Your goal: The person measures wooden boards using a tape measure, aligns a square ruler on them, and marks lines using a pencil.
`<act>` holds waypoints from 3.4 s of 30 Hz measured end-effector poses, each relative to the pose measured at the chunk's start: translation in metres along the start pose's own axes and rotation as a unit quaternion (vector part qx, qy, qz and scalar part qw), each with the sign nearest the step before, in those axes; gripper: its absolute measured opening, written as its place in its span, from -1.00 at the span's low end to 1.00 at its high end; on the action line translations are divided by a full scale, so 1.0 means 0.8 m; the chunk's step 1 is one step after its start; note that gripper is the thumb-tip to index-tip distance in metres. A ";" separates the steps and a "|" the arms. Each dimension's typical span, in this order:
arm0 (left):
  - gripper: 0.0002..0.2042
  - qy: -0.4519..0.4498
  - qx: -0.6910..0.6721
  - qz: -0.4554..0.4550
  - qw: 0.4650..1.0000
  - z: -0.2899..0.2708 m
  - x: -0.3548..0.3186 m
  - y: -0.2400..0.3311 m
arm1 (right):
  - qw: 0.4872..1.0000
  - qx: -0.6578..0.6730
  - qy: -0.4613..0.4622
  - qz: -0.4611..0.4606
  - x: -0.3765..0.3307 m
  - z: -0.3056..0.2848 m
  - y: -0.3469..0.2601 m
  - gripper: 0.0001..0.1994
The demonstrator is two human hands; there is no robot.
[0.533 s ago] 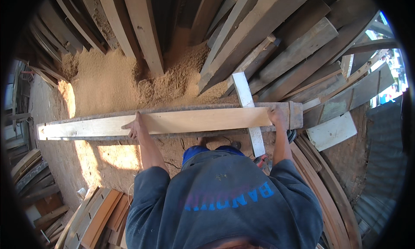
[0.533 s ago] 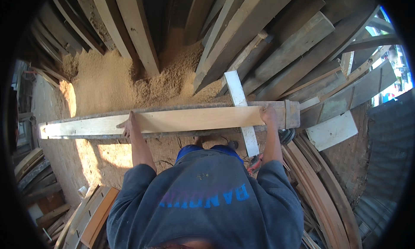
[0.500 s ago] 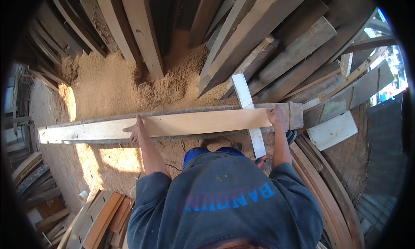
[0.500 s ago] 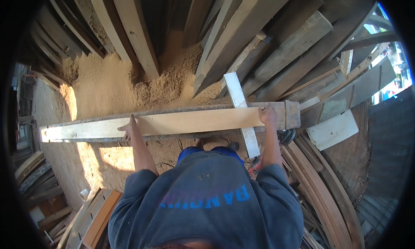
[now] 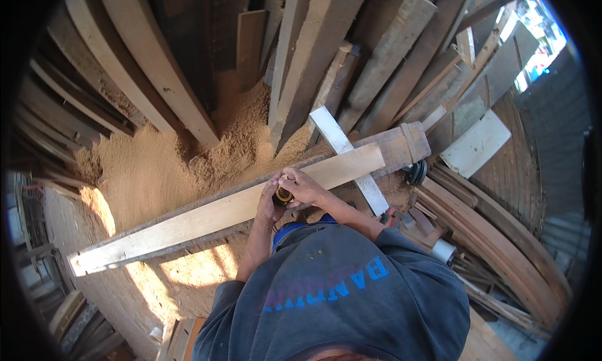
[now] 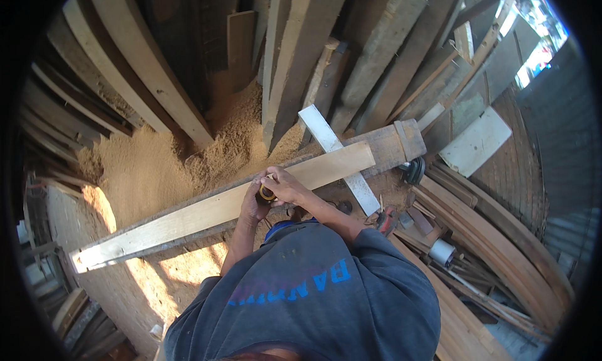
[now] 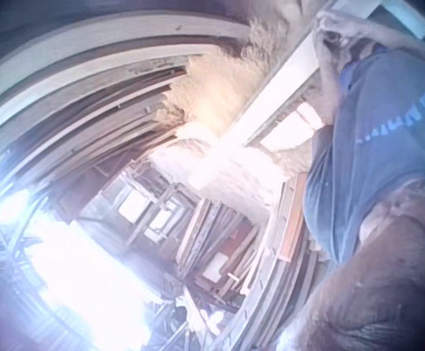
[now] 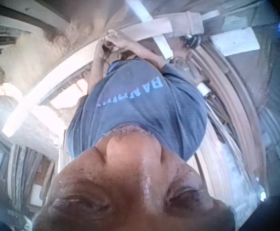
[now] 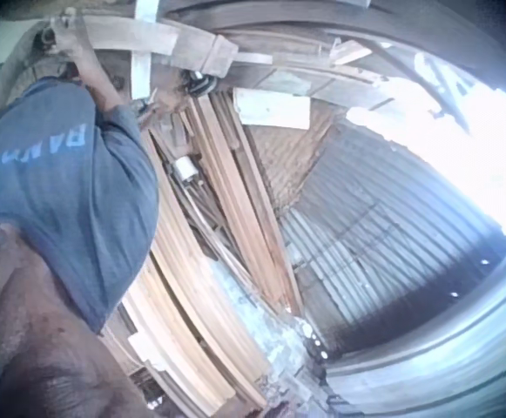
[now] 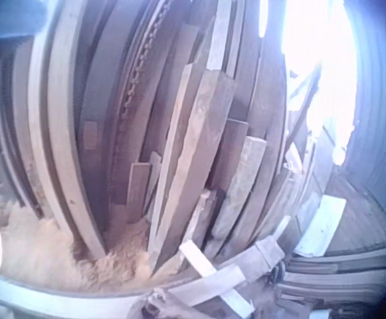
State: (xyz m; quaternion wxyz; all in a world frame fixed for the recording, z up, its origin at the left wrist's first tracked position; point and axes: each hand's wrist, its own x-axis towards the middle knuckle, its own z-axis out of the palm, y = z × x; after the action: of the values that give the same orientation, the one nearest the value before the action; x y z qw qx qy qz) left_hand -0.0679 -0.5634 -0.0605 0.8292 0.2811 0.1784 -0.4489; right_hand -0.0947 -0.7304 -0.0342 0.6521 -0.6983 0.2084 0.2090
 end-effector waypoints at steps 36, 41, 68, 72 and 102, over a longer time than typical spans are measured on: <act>-0.05 0.010 0.966 -0.005 0.257 -0.019 0.081 0.001 | 0.877 0.095 0.297 0.367 -0.439 0.031 0.647 -0.64; -0.13 0.090 0.944 -0.044 0.313 -0.003 0.087 -0.009 | 0.851 0.122 0.389 0.332 -0.347 0.049 0.883 -0.62; -0.20 0.141 0.961 -0.023 0.236 0.047 0.078 -0.065 | 0.840 0.105 0.371 0.382 -0.268 0.041 0.941 -0.74; -0.16 0.087 0.961 0.023 0.261 0.026 0.070 -0.048 | 0.801 0.119 0.470 0.351 -0.285 0.033 0.759 -0.75; -0.71 -0.014 -0.066 -0.039 0.997 0.146 0.051 -0.297 | 0.976 -0.158 -0.046 -0.142 -0.164 -0.236 0.144 -0.47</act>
State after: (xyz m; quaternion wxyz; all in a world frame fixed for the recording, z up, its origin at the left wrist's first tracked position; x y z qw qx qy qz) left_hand -0.2419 -0.7670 -0.0650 0.8302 0.2118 0.2069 -0.4723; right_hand -0.2640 -0.9232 -0.0433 0.5654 -0.8047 0.0411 0.1763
